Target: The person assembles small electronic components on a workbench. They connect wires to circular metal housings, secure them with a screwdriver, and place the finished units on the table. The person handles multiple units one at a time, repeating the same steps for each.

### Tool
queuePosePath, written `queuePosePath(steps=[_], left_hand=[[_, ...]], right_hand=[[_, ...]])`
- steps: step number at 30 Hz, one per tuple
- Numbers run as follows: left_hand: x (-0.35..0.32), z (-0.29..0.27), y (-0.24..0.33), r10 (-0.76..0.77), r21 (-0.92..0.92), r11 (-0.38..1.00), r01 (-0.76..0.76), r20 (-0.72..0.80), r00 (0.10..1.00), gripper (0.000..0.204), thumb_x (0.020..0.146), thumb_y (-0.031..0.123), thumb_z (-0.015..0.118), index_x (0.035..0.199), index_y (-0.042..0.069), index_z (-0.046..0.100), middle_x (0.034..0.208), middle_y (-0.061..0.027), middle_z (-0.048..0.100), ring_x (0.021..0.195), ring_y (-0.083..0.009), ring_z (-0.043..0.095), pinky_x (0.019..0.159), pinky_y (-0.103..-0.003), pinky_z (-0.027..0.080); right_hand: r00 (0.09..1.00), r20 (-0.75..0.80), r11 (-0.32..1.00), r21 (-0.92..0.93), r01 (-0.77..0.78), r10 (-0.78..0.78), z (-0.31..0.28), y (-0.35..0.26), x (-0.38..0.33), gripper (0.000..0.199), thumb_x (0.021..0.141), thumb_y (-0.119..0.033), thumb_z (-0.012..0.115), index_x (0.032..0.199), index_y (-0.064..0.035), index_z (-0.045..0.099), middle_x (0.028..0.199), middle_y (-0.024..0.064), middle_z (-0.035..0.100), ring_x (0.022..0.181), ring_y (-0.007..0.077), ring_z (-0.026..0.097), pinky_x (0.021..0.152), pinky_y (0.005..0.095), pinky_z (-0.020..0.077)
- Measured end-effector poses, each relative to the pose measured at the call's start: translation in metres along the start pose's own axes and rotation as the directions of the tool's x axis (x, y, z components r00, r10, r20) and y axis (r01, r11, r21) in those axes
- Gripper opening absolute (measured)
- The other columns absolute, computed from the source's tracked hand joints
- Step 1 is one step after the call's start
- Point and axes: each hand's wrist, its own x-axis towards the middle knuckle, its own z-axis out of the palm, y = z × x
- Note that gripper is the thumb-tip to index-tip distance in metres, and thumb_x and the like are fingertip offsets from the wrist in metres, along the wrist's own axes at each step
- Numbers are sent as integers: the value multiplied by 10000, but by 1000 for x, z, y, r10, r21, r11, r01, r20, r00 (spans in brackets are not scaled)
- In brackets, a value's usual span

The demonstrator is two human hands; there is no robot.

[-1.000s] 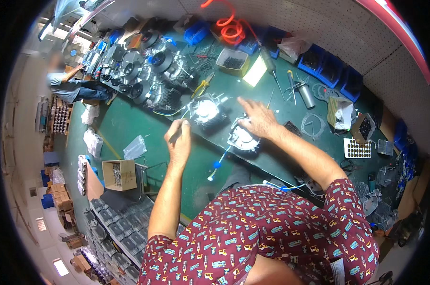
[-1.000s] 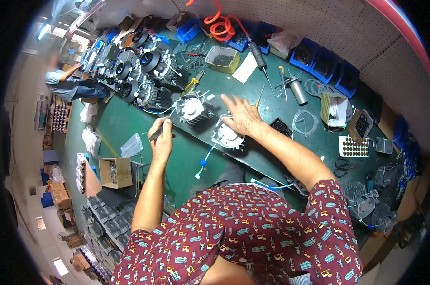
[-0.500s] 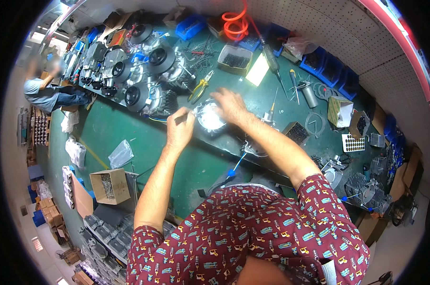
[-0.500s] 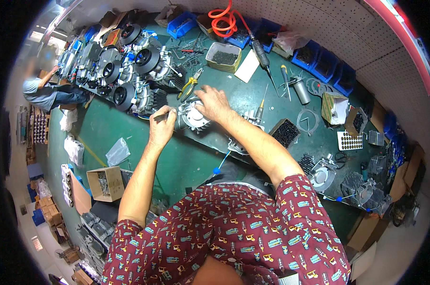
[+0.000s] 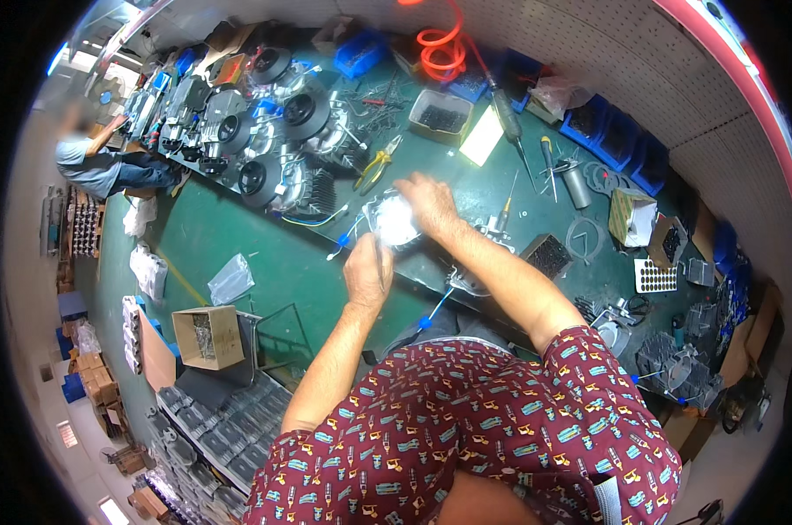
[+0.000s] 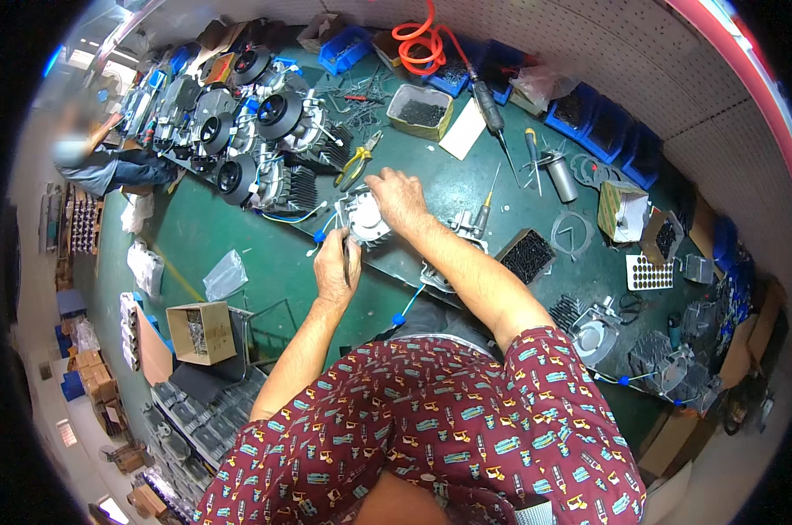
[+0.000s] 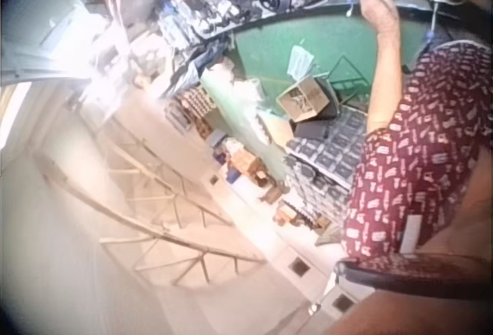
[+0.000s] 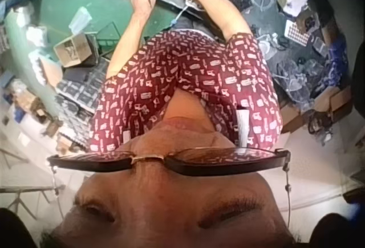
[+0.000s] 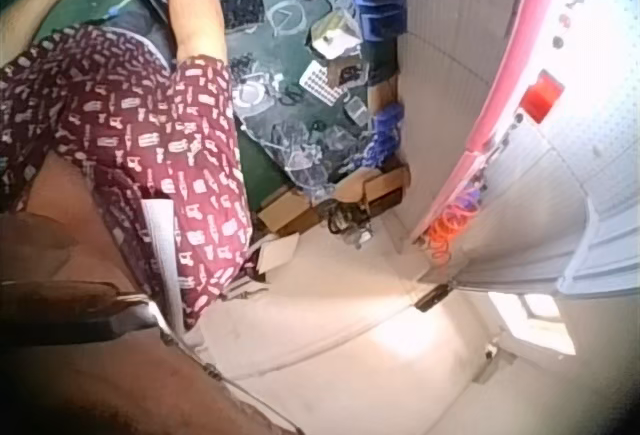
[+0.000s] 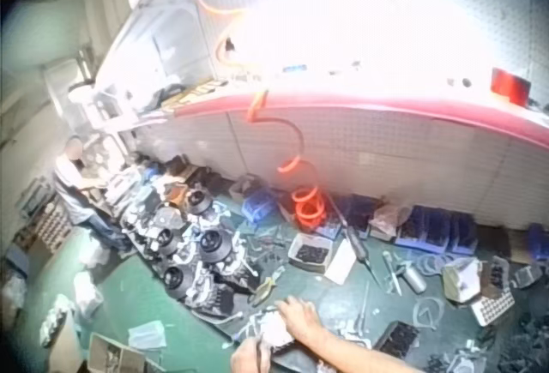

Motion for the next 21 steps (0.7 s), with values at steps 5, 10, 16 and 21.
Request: queuePosePath(steps=[5, 10, 16, 21], left_hand=[[0, -3, -3, -51, -59, 997, 52, 16, 999, 227, 938, 146, 609, 1115, 6, 629, 971, -234, 677, 885, -428, 667, 784, -477, 530], [16, -24, 2, -121, -210, 969, 128, 45, 992, 247, 946, 163, 598, 1085, -35, 646, 899, -231, 697, 830, -337, 703, 758, -412, 537], [67, -32, -33, -138, -240, 955, 173, 157, 978, 220, 927, 177, 620, 884, -33, 667, 667, -81, 623, 558, -152, 585, 541, -338, 491], [128, -37, -57, -159, -73, 977, 201, 377, 912, 272, 927, 229, 601, 797, -5, 645, 634, -55, 616, 517, -142, 584, 460, -299, 490]], right_hand=[[1000, 15, 999, -41, 11, -10, 0, 0, 1, 239, 919, -163, 560, 1108, -119, 701, 1028, 143, 646, 1033, 332, 651, 851, 503, 504], [999, 30, 998, -56, 14, -12, 0, 5, 2, 245, 911, -146, 560, 1110, -123, 701, 1051, 137, 645, 1043, 323, 649, 855, 505, 504], [999, 42, 999, -32, 14, -13, -1, -2, 2, 225, 903, -121, 566, 1086, -115, 696, 1031, 125, 638, 1050, 313, 643, 853, 500, 502], [1000, 13, 997, -68, 30, -29, 6, 2, 1, 234, 898, -109, 567, 1098, -121, 688, 1050, 121, 639, 1049, 304, 646, 839, 493, 505]])
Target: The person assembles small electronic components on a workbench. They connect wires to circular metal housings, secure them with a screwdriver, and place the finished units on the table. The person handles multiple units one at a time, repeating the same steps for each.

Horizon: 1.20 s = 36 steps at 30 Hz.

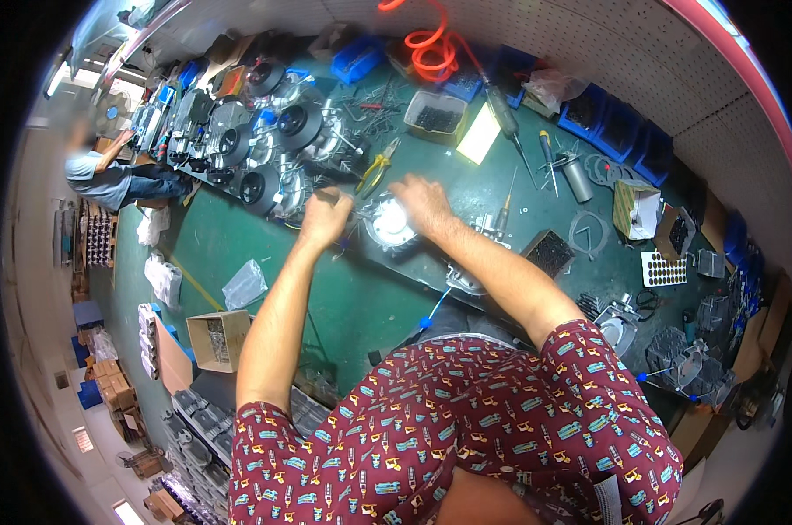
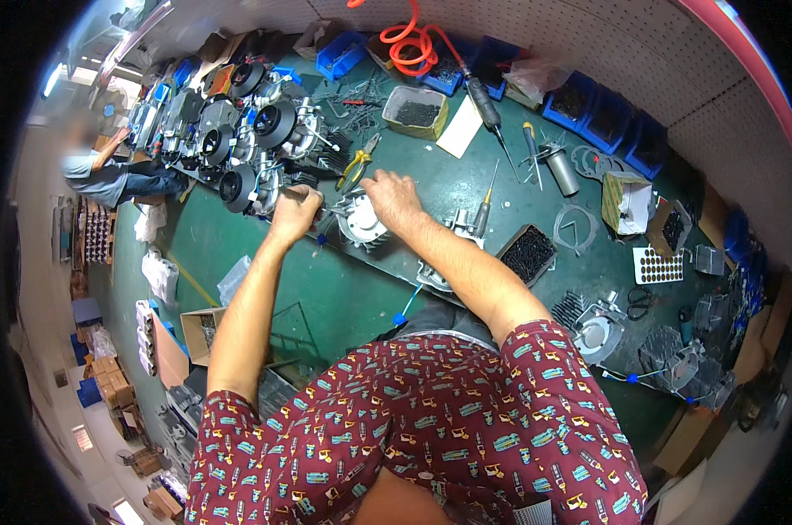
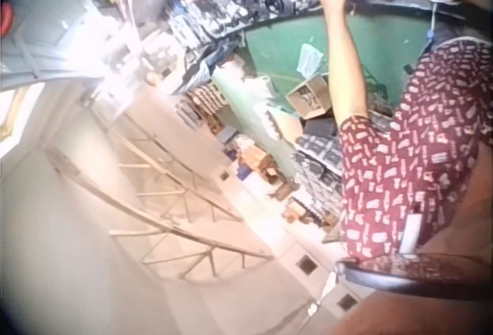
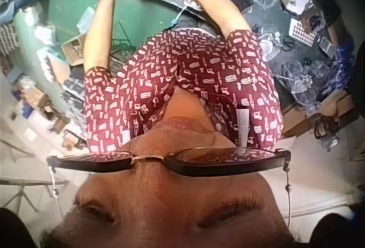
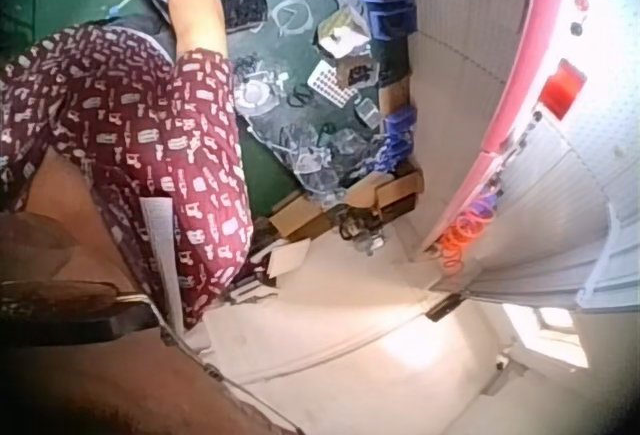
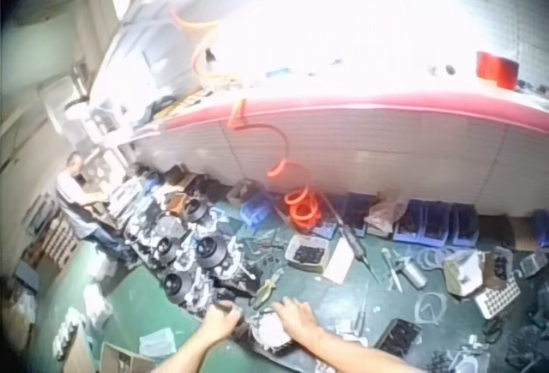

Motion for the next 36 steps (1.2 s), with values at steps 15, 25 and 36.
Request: queuePosePath(steps=[15, 25, 36], left_hand=[[-42, 30, 48, 317, 238, 923, -304, -20, 948, 153, 870, 131, 617, 864, -22, 616, 760, -272, 653, 756, -479, 654, 686, -523, 535], [-111, 70, 31, 317, 176, 945, -275, -298, 900, 202, 944, 123, 600, 1096, -5, 639, 970, -241, 681, 886, -443, 662, 777, -481, 534], [-96, 20, -16, -342, -872, 480, 93, -89, 935, 290, 839, 59, 495, 1090, -19, 618, 1049, -129, 684, 829, -167, 626, 656, -273, 519]], right_hand=[[995, 20, 995, 8, -102, 102, -6, -3, 4, 218, 875, -89, 583, 1054, -102, 707, 1032, 155, 651, 1026, 322, 659, 833, 496, 511], [997, 21, 998, -4, -69, 69, -7, -4, -4, 242, 902, -117, 565, 1109, -121, 691, 1070, 141, 646, 1068, 314, 646, 865, 492, 495], [932, 162, 944, 128, 306, -324, -12, 12, 19, 268, 931, -235, 623, 1180, -163, 692, 1053, 100, 654, 1054, 298, 650, 880, 466, 501]])
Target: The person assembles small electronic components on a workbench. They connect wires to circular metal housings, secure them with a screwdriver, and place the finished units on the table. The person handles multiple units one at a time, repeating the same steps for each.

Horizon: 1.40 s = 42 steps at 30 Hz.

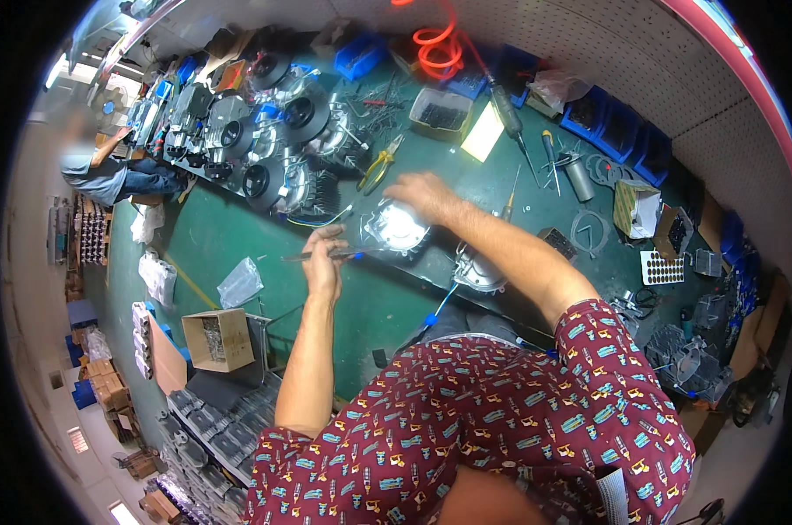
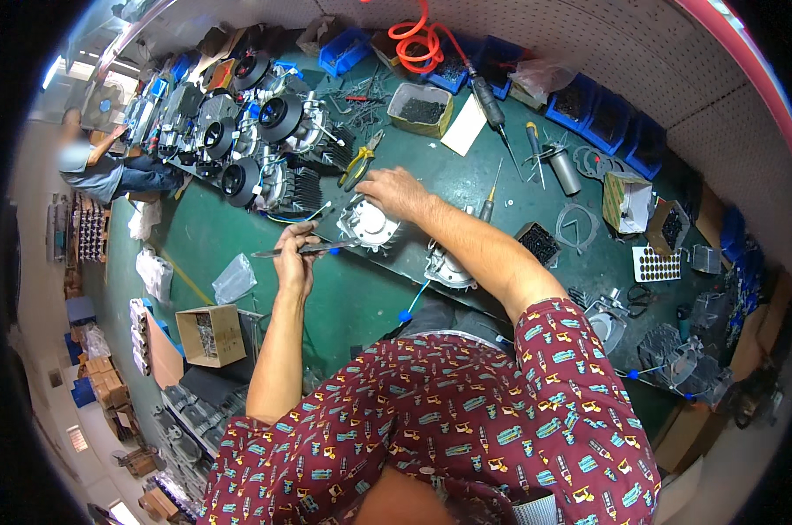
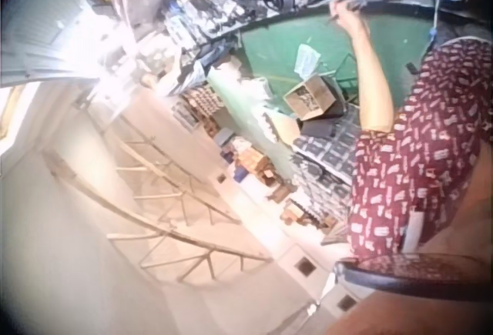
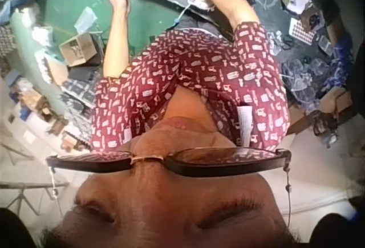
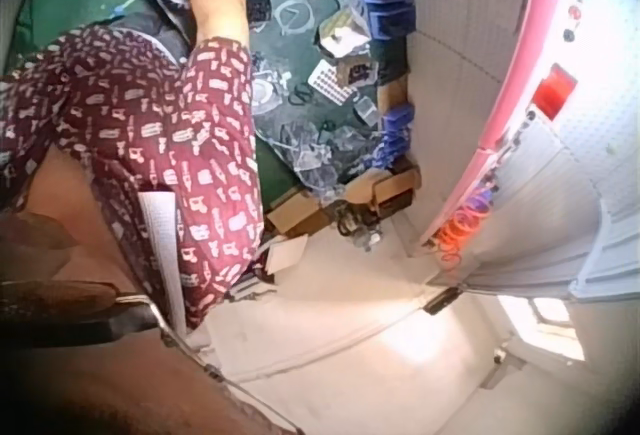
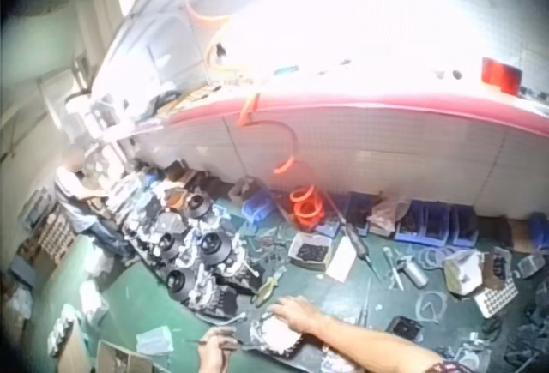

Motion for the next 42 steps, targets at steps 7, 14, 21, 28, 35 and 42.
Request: queuePosePath(steps=[7, 14, 21, 28, 35, 42], left_hand=[[-1, -33, 9, 161, -250, 960, -128, 120, 980, 297, 850, 27, 480, 1119, -37, 590, 977, -154, 692, 662, -154, 603, 654, -287, 514], [31, -90, -129, 63, 615, 766, -185, 215, 975, 351, 900, -7, 564, 1236, -19, 666, 1092, -72, 712, 948, -126, 630, 877, -273, 486], [61, -114, -134, -148, 678, 722, -137, 345, 927, 201, 967, 149, 658, 1064, -26, 677, 856, 10, 626, 782, -84, 535, 704, -271, 466], [64, -102, -62, 36, 622, 780, -77, 78, 996, 243, 1022, 213, 572, 873, 32, 636, 713, 24, 573, 547, -69, 475, 489, -264, 378], [-49, -56, -33, -315, 644, 762, -69, 461, 830, 181, 954, 135, 684, 1012, -36, 697, 907, -38, 699, 872, -116, 621, 790, -292, 513], [-35, -98, -30, 132, 652, 753, -92, -12, 991, 535, 1074, 403, 435, 1267, -59, 624, 1091, -139, 713, 930, -184, 639, 859, -310, 512]], right_hand=[[999, 46, 1000, 13, 25, -25, -1, 8, 8, 267, 930, -244, 637, 1174, -153, 689, 1055, 90, 653, 1048, 300, 649, 885, 455, 509], [995, 79, 997, -44, 67, -63, -1, 5, 12, 270, 931, -261, 642, 1184, -173, 677, 1038, 74, 643, 1055, 281, 643, 870, 454, 508], [996, 53, 997, 10, 74, -74, 2, 9, 11, 261, 927, -253, 646, 1173, -174, 683, 1021, 66, 639, 1043, 284, 644, 863, 456, 505], [992, 120, 999, -26, 48, -44, 0, 8, 9, 294, 953, -225, 619, 1240, -170, 649, 1079, 85, 634, 1067, 297, 621, 865, 449, 486], [991, 123, 998, -32, 57, -53, 4, 8, 14, 316, 949, -236, 619, 1259, -178, 642, 1081, 77, 630, 1072, 282, 621, 860, 441, 475], [992, 121, 999, -35, 32, -27, -1, 9, 10, 303, 935, -231, 628, 1233, -184, 653, 1065, 74, 634, 1062, 280, 635, 866, 451, 487]])
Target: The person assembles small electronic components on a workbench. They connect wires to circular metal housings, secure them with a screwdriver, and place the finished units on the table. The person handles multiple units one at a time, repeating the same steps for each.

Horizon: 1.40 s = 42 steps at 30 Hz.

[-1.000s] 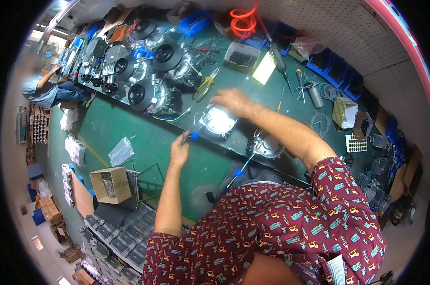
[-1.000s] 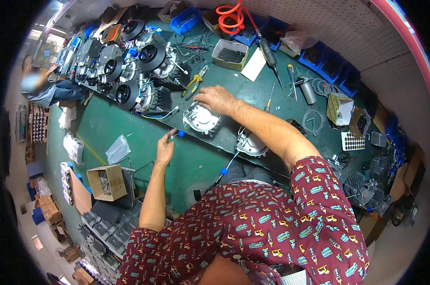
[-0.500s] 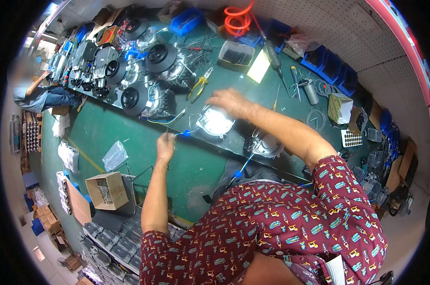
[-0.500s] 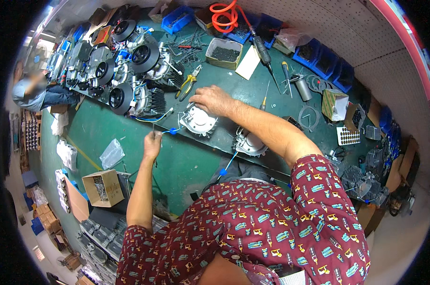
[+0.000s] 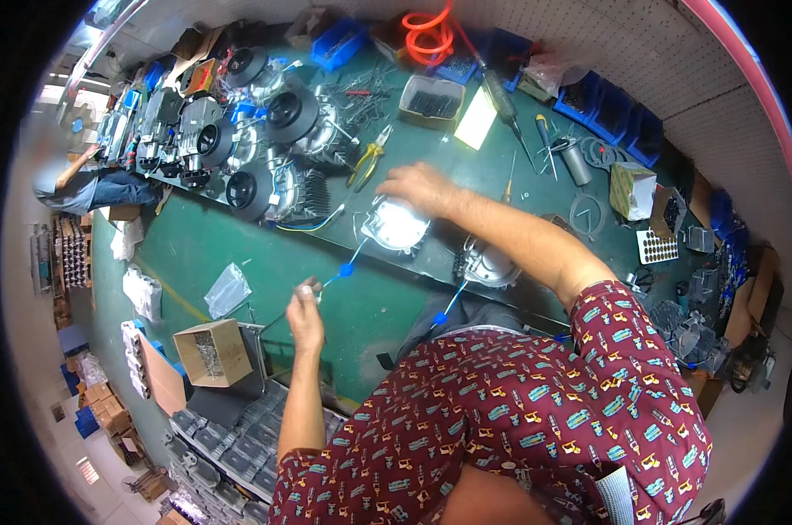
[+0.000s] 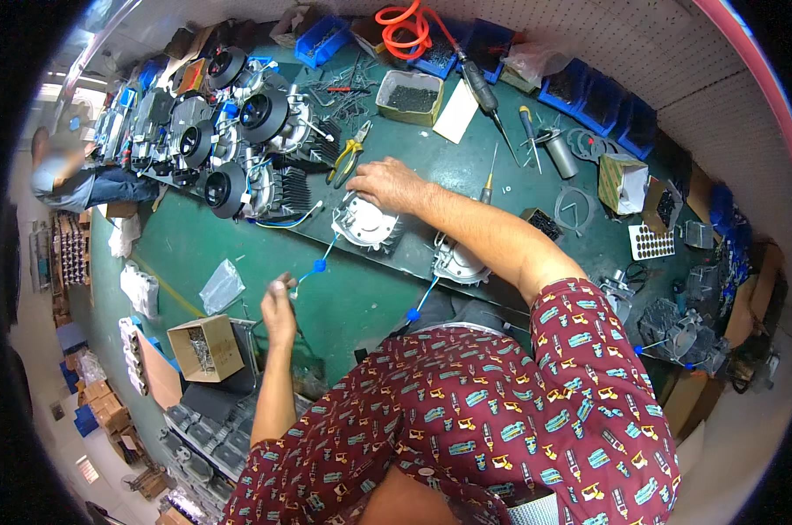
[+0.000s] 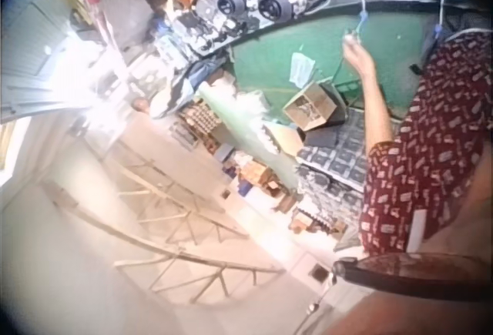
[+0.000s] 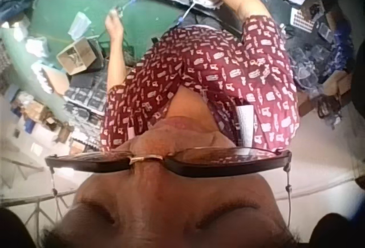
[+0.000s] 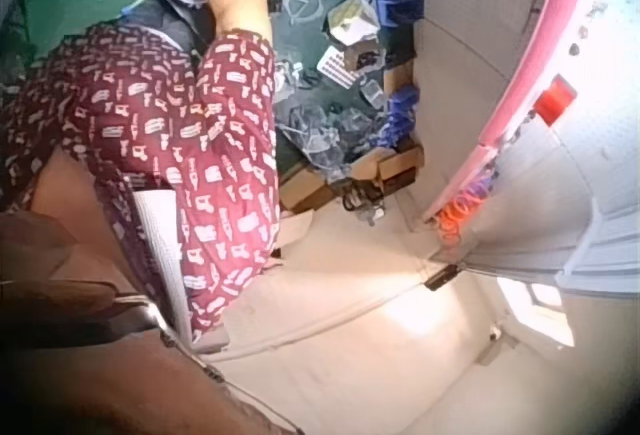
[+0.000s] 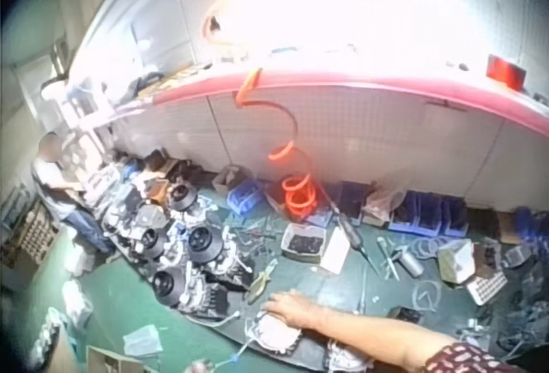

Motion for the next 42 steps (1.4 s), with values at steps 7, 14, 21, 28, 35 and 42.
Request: queuePosePath(steps=[7, 14, 21, 28, 35, 42], left_hand=[[15, -16, 133, -159, -359, 914, 191, 117, 980, 601, 1097, 431, 325, 1035, -46, 685, 673, -32, 573, 563, -101, 503, 502, -251, 435], [53, 37, 139, 10, -111, 994, 12, 198, 980, 255, 1000, 207, 576, 922, -11, 682, 690, -32, 620, 572, -88, 561, 483, -251, 471], [81, 53, 138, 37, 156, 985, -75, 229, 973, 265, 965, 207, 568, 826, 11, 679, 636, -22, 597, 500, -97, 527, 447, -274, 452], [100, 62, 141, -8, 170, 985, -39, 265, 964, 245, 939, 187, 571, 802, 5, 662, 625, -44, 610, 482, -120, 532, 425, -295, 438], [56, 77, 136, 233, 198, 943, -269, 186, 954, 199, 907, 128, 592, 786, -30, 603, 651, -183, 614, 603, -256, 635, 592, -398, 488], [-7, 112, 133, 486, 462, 730, -503, 165, 858, 118, 901, 107, 624, 902, -8, 601, 736, -268, 639, 694, -483, 634, 628, -521, 502]], right_hand=[[998, -57, 1000, -7, 26, -26, 7, -1, 4, 262, 929, -262, 648, 1174, -172, 672, 1069, 70, 649, 1067, 263, 659, 862, 460, 500], [995, -97, 999, 4, 33, -32, 8, -1, 3, 276, 919, -263, 649, 1176, -164, 668, 1066, 86, 652, 1067, 278, 667, 876, 473, 505], [997, -81, 1000, 2, 16, -15, 7, -3, 2, 265, 934, -247, 633, 1183, -162, 668, 1093, 87, 656, 1090, 279, 658, 912, 467, 496], [996, -89, 999, 43, 13, -9, 9, -1, 4, 245, 933, -238, 630, 1158, -156, 681, 1100, 87, 659, 1100, 282, 655, 923, 474, 490], [995, -90, 999, 6, -41, 41, 11, -5, 5, 302, 913, -225, 625, 1205, -185, 688, 1067, 95, 676, 1056, 294, 670, 873, 471, 505], [993, -101, 998, -10, -61, 60, 14, -8, 0, 307, 909, -215, 610, 1205, -191, 689, 1081, 107, 674, 1053, 291, 670, 861, 465, 501]])
